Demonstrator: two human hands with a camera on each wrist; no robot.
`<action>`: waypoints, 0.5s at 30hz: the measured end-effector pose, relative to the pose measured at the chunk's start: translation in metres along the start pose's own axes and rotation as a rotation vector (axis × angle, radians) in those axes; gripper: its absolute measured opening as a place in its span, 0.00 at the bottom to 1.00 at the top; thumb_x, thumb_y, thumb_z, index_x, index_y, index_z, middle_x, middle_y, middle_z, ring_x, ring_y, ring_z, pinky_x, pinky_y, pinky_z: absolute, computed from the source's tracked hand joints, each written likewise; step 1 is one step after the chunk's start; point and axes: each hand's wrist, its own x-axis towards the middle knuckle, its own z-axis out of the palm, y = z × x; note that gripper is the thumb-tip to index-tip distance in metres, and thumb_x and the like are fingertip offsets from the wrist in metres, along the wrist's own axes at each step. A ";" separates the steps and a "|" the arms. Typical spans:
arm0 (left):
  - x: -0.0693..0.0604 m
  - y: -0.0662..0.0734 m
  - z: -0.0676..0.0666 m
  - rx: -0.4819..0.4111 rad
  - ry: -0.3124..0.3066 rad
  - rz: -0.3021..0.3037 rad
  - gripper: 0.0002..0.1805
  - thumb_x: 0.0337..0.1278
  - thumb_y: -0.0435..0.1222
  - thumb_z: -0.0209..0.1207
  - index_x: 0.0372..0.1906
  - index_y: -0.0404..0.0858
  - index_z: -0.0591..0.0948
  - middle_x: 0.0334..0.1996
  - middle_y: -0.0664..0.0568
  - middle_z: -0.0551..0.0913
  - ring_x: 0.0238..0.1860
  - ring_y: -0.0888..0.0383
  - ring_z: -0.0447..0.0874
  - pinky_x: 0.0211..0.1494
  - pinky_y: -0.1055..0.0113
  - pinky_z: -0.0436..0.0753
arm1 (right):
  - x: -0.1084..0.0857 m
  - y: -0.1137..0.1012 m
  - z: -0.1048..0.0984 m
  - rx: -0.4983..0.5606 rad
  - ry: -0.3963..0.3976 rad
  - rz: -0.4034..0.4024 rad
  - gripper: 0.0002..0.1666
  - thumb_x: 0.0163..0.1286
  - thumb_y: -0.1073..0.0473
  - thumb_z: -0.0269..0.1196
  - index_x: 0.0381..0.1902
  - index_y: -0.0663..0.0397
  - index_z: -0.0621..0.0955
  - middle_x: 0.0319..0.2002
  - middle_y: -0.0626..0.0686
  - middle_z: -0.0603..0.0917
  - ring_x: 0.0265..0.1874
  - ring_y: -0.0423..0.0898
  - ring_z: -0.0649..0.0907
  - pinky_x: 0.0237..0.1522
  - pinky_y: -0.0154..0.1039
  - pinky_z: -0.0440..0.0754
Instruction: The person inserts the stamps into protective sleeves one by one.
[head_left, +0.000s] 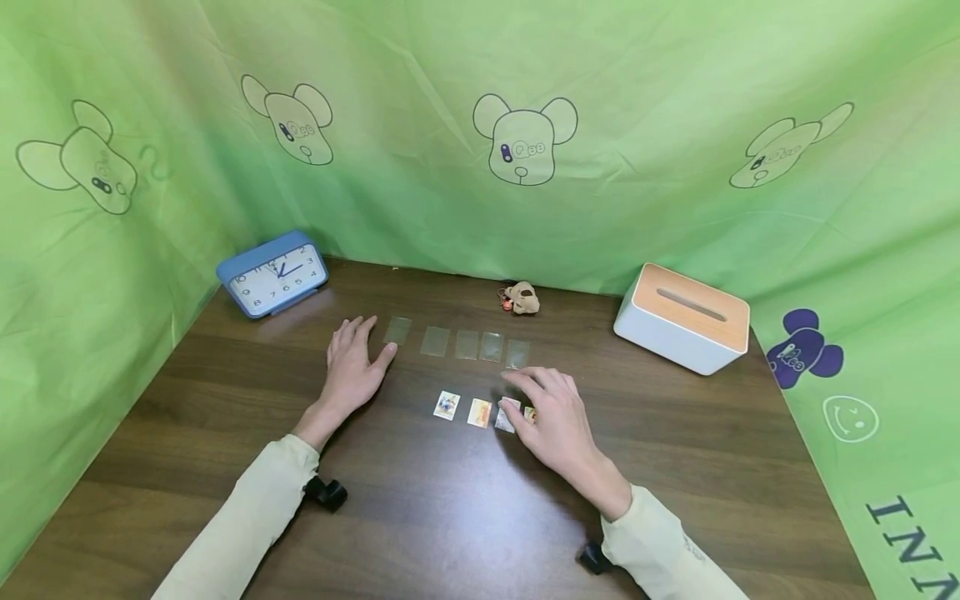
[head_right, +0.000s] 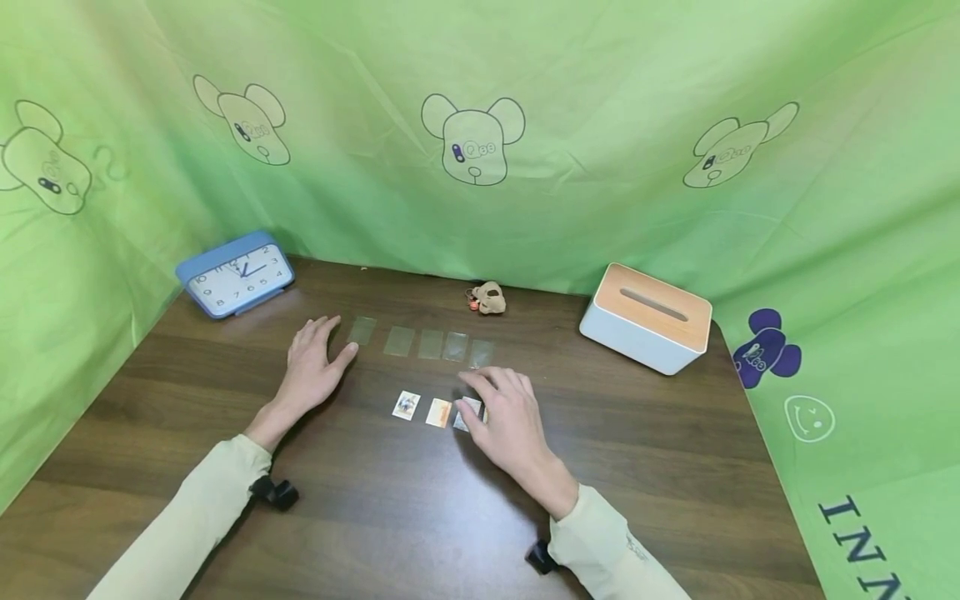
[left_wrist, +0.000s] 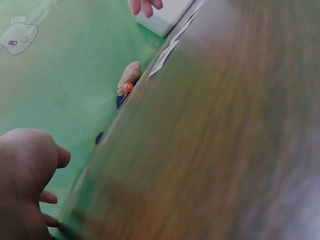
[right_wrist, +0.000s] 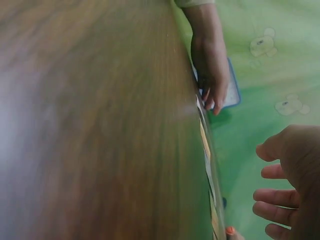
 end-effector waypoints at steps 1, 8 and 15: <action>0.000 -0.001 0.001 0.001 0.009 -0.001 0.38 0.83 0.42 0.59 0.84 0.27 0.63 0.84 0.25 0.56 0.88 0.28 0.43 0.87 0.32 0.40 | 0.001 -0.001 0.002 0.005 -0.002 0.001 0.22 0.67 0.57 0.80 0.57 0.55 0.91 0.50 0.53 0.91 0.50 0.55 0.87 0.56 0.56 0.80; 0.000 -0.004 0.006 0.001 0.047 0.003 0.38 0.81 0.41 0.61 0.83 0.26 0.64 0.83 0.26 0.59 0.87 0.29 0.45 0.88 0.34 0.40 | 0.005 -0.011 0.016 0.046 -0.006 -0.012 0.21 0.63 0.58 0.82 0.54 0.55 0.92 0.46 0.52 0.91 0.47 0.53 0.86 0.53 0.54 0.79; 0.000 -0.004 0.009 0.034 0.068 0.008 0.37 0.80 0.41 0.63 0.82 0.26 0.66 0.83 0.27 0.60 0.87 0.29 0.46 0.87 0.33 0.42 | 0.009 -0.016 0.029 0.075 -0.023 -0.013 0.16 0.61 0.58 0.84 0.46 0.53 0.94 0.41 0.49 0.90 0.44 0.51 0.84 0.49 0.51 0.78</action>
